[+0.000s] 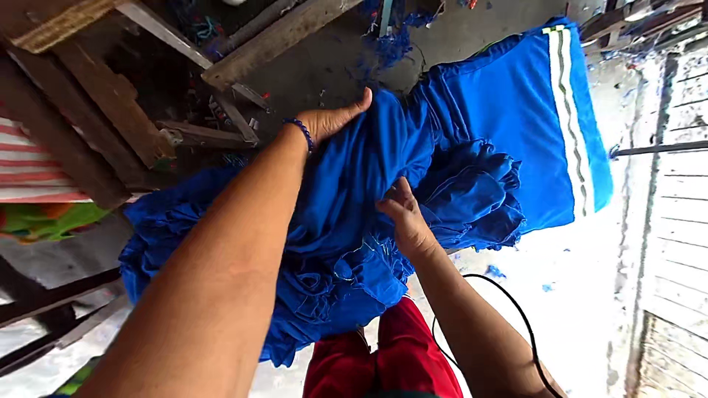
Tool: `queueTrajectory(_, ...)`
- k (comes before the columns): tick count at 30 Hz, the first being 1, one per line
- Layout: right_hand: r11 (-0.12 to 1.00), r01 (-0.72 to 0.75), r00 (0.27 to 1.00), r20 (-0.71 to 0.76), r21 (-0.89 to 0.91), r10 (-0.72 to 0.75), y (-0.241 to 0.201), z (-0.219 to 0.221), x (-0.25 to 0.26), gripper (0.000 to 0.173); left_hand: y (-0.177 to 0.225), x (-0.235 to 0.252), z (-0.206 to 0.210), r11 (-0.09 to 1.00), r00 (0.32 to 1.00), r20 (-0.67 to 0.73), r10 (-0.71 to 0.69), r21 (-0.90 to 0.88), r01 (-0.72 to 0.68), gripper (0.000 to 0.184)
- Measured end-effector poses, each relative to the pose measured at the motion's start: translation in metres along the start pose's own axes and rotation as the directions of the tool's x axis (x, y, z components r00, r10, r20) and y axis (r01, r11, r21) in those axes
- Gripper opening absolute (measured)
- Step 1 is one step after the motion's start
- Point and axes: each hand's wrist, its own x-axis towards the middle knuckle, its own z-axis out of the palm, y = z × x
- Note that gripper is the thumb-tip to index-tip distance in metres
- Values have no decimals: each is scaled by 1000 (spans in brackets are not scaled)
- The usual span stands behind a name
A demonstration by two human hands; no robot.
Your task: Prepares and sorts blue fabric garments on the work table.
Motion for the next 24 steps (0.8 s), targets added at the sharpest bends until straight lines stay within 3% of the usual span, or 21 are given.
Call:
queueTrajectory(2, 995, 101, 995, 19, -26, -101, 7, -5, -6, 79, 13, -14, 8, 997, 997, 52, 59, -53, -57, 66)
queueTrajectory(4, 978, 133, 988, -101, 161, -117, 19, -7, -3, 75, 24, -26, 28, 995, 996, 33, 82, -63, -80, 51)
queueTrajectory(6, 913, 182, 973, -201, 365, -114, 25, -11, -1, 67, 31, -19, 45, 983, 983, 135, 128, 113, -144, 50)
queueTrajectory(8, 872, 241, 966, -189, 425, -174, 21, -15, -13, 52, 37, -6, 55, 910, 937, 304, 174, 313, -271, 60)
queueTrajectory(9, 869, 264, 963, -159, 418, -216, 20, -17, -21, 44, 36, 0, 56, 872, 903, 361, 233, 333, -359, 56)
queueTrajectory(12, 839, 312, 950, -117, 447, -291, 28, -24, -36, 23, 28, 8, 59, 813, 810, 399, 430, 219, -539, 43)
queueTrajectory(13, 797, 300, 953, -125, 525, -276, 30, -26, -35, 23, 27, 5, 60, 800, 807, 374, 457, 224, -557, 45)
queueTrajectory(16, 474, 139, 989, -100, 869, -108, 31, -34, -23, 64, 26, -23, 70, 747, 825, 265, 499, 352, -564, 57)
queueTrajectory(18, 350, 110, 990, -73, 930, -119, 39, -45, -17, 70, 27, -55, 87, 658, 847, 166, 505, 562, -502, 45)
queueTrajectory(20, 403, 131, 986, -75, 906, -152, 47, -57, -22, 57, 18, -90, 121, 594, 825, 6, 564, 692, -411, 25)
queueTrajectory(21, 467, 173, 977, -91, 867, -192, 45, -63, -30, 51, 12, -102, 143, 590, 779, -100, 620, 713, -378, 20)
queueTrajectory(24, 727, 418, 904, -169, 545, -394, 12, -65, -68, 42, 0, -126, 187, 701, 703, -309, 641, 609, -371, 13)
